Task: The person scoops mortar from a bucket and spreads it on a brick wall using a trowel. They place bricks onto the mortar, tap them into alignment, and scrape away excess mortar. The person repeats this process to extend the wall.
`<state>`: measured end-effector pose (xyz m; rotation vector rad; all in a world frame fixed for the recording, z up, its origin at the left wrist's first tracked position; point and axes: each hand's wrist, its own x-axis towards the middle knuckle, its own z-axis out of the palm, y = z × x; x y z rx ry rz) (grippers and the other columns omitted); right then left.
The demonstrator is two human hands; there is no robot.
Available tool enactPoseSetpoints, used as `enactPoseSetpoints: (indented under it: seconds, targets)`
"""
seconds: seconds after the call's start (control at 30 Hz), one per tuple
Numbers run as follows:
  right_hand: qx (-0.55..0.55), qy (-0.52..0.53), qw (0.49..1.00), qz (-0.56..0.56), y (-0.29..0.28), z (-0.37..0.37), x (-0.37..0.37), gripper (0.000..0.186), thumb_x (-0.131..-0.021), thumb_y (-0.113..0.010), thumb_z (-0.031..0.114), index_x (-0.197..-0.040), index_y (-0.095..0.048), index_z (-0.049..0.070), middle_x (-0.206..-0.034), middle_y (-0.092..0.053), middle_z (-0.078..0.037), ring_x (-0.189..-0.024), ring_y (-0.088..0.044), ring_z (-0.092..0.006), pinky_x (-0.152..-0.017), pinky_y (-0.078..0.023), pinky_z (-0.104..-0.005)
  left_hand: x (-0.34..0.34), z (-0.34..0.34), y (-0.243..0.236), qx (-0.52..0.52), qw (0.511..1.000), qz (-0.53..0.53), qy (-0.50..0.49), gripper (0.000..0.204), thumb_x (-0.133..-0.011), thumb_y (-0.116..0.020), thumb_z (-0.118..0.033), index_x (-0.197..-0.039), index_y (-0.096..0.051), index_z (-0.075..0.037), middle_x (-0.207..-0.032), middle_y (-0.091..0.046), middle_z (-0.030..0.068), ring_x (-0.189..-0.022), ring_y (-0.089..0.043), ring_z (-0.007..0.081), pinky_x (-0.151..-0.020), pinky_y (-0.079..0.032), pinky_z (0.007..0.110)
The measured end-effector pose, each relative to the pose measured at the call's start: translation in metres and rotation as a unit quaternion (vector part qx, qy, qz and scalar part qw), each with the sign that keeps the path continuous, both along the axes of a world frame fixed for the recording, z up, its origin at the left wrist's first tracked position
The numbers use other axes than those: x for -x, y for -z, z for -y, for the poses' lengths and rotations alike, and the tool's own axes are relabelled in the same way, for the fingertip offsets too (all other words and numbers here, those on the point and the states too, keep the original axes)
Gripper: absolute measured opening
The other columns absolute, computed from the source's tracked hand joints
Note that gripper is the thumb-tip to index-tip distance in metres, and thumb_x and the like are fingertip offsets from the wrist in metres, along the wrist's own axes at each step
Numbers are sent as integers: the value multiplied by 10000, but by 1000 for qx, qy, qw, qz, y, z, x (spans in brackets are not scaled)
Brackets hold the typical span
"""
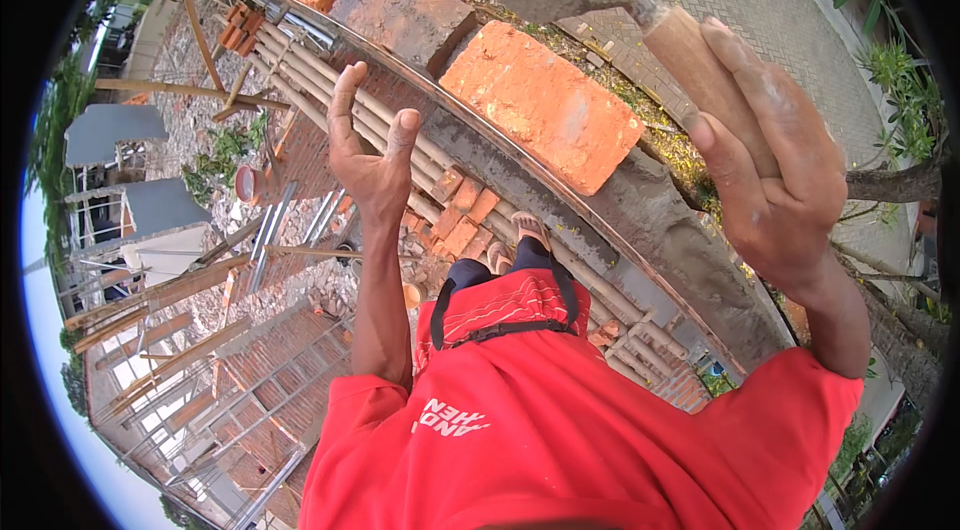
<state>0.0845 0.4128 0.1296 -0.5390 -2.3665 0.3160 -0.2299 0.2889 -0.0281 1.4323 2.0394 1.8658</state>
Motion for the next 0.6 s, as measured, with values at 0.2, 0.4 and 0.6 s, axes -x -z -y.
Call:
enactPoseSetpoints:
  seconds: [0.2, 0.4, 0.6]
  targets:
    - [49, -1, 992, 119, 2, 29, -33, 501, -916, -737, 17, -1396, -613, -53, -1323, -684, -235, -1121, -713, -358, -922, -580, -390, -34, 4, 3, 79, 996, -24, 36, 692, -752, -961, -315, -1298, -641, -36, -1215, -672, 81, -1167, -624, 224, -1035, -486, 386]
    - [86, 92, 986, 107, -12, 53, -42, 556, -906, -725, -5, -1438, -573, -51, -1329, -677, -223, -1125, -706, -372, -914, -580, -383, -44, 4, -7, 66, 997, -34, 19, 570, -833, -915, -233, -1277, -632, -15, -1239, -650, 94, -1216, -595, 239, -1070, -459, 387]
    - [105, 99, 982, 122, -4, 69, -58, 585, -891, -724, -38, -1452, -558, -54, -1335, -668, -250, -1068, -713, -369, -901, -570, -399, -9, -13, -44, 86, 906, -399, 114, 596, -698, -948, -292, -1241, -726, -185, -1393, -668, 14, -1312, -544, 289, -1137, -378, 420]
